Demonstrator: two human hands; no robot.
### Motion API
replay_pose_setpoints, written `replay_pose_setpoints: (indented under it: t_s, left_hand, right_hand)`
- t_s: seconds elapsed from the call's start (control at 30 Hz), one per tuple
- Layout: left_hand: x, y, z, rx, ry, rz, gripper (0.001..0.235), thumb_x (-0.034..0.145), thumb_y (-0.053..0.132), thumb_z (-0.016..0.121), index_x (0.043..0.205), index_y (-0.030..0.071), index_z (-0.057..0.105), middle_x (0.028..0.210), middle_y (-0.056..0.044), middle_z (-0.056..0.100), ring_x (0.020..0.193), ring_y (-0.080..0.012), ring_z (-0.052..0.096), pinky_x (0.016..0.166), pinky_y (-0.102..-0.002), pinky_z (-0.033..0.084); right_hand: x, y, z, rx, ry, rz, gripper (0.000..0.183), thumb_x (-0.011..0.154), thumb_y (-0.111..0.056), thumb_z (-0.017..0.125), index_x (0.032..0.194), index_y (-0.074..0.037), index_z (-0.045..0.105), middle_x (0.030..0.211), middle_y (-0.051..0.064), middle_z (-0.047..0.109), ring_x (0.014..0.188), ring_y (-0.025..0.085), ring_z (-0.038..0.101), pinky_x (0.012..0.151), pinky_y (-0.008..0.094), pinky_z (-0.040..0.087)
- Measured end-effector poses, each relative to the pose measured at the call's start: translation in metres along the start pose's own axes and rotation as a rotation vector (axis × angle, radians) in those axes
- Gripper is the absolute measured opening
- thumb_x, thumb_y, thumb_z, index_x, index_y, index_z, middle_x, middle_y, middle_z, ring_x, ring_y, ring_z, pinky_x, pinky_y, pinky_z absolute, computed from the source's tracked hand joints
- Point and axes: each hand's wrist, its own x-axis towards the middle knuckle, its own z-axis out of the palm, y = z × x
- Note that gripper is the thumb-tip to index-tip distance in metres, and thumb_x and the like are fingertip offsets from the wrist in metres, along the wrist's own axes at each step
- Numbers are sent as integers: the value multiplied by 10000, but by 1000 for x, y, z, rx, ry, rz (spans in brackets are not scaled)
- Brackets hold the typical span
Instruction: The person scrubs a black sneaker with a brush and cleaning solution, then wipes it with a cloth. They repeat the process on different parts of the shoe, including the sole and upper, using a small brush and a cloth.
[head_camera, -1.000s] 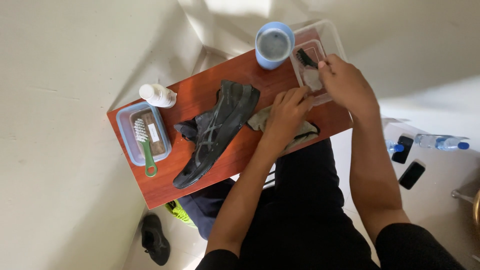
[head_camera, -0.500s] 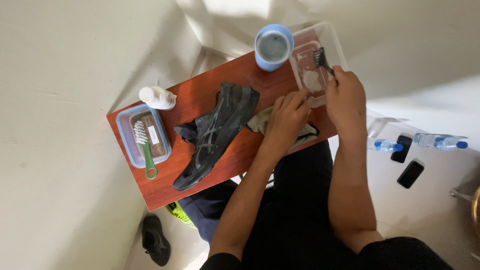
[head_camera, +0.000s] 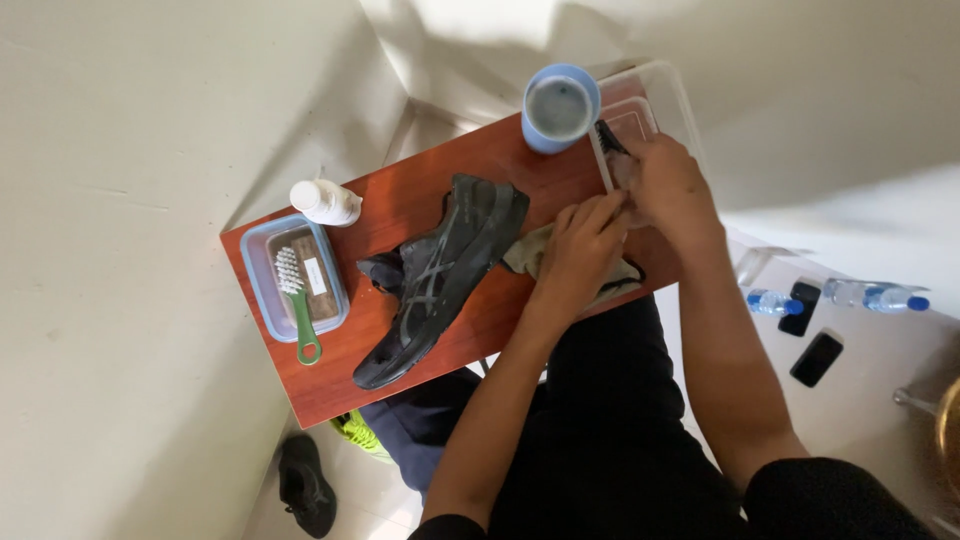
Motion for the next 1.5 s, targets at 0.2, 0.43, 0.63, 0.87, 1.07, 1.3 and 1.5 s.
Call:
replay_pose_setpoints:
  t_s: [0.2, 0.43, 0.63, 0.87, 1.07, 1.3, 1.5]
  left_hand:
    - [3, 6, -14, -54, 37, -6, 262, 937, 36, 754, 1182, 37, 664, 1428, -187, 555, 1160, -326, 654, 919, -453, 559]
    - [-9, 21, -59, -141, 111, -74, 441, 950, 11, 716, 1345, -6, 520, 1447, -290, 489, 1214, -414, 608, 949, -499, 546]
    - [-58, 39, -115, -100, 166, -148, 400, 924, 138, 773, 1274, 24, 616, 1248, -171, 622, 1133, -311, 648, 919, -428, 544]
    - [-149, 36, -212, -124, 413, -289, 217, 857, 196, 796, 1041, 101, 734, 1052, -56, 752, 912, -288, 727, 777, -394, 575]
    - [-208, -10, -242, 147, 401, -502, 644, 781, 314, 911, 1265, 19, 606, 1224, -155, 569, 1088, -401, 526, 970, -511, 457]
    - [-225, -21, -212, 107, 470, -439, 393, 761, 163, 923, 1054, 56, 683, 989, -99, 627, 949, -370, 634, 764, -465, 549]
    - [-247, -22, -173, 55, 446, -344, 271, 807, 133, 867, 1003, 85, 687, 1013, -81, 608, 1006, -368, 625, 642, -449, 605]
  right_hand:
    - [-12, 31, 6, 264, 89, 68, 368, 1130, -129, 458, 1413, 44, 617, 1097, 265, 665, 972, 372, 665, 788, 484, 535]
    - [-74, -7, 25, 434, 169, -19, 382, 1117, -138, 492, 1425, 67, 587, 1361, 322, 589, 1288, 468, 539, 1085, 555, 391]
    - [-111, -20, 80, 454, 208, -209, 357, 1091, -162, 564, 1353, 68, 640, 1292, 320, 634, 1261, 457, 565, 1085, 545, 422]
    - [-112, -55, 110, 442, -23, -321, 383, 1125, -330, 508, 1266, -37, 710, 1004, 160, 694, 1001, 334, 668, 928, 474, 518]
    - [-96, -50, 153, 465, -19, -392, 365, 1132, -366, 532, 1191, -74, 742, 796, 93, 650, 823, 266, 638, 822, 437, 531]
    - [-97, -48, 140, 462, -22, -400, 331, 1170, -281, 482, 1052, -48, 684, 770, 75, 536, 805, 199, 530, 805, 391, 491]
    - [-104, -34, 114, 316, -9, -411, 466, 1189, -351, 505, 879, -11, 580, 740, 138, 505, 751, 287, 531, 726, 434, 458]
